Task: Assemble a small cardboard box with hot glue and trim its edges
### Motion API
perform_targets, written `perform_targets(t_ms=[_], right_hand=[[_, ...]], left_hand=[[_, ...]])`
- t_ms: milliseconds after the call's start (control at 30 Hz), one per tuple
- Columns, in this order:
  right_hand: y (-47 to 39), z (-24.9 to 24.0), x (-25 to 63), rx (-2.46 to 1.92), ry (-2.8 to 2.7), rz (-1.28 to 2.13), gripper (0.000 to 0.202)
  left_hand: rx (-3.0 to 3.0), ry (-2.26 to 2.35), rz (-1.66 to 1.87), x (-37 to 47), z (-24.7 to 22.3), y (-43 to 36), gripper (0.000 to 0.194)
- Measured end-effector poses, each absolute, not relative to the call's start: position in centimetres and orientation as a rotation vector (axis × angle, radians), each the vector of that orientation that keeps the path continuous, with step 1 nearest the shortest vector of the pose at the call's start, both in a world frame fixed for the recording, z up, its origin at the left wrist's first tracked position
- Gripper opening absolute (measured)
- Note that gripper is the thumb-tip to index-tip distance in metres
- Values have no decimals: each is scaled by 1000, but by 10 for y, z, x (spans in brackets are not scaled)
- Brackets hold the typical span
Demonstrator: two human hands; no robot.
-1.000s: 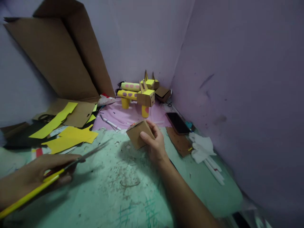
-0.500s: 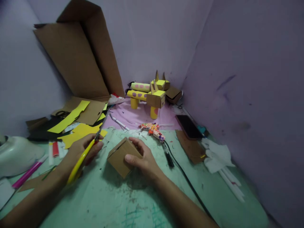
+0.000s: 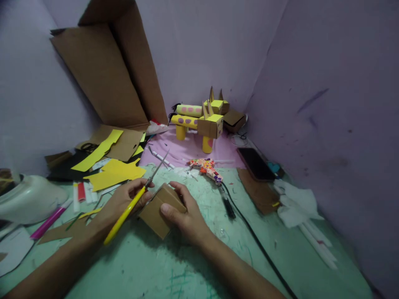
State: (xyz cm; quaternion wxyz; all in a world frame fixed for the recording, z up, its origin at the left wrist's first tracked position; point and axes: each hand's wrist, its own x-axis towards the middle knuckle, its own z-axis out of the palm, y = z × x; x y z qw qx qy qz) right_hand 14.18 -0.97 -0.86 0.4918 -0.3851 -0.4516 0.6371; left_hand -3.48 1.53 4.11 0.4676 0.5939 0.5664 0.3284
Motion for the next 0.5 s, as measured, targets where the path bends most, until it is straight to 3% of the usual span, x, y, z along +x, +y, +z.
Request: perform_targets(t_ms=[500], right_hand=[[2, 0, 149, -1084, -871, 1424, 61]], left_hand=[[1855, 1730, 967, -58, 52, 9, 38]])
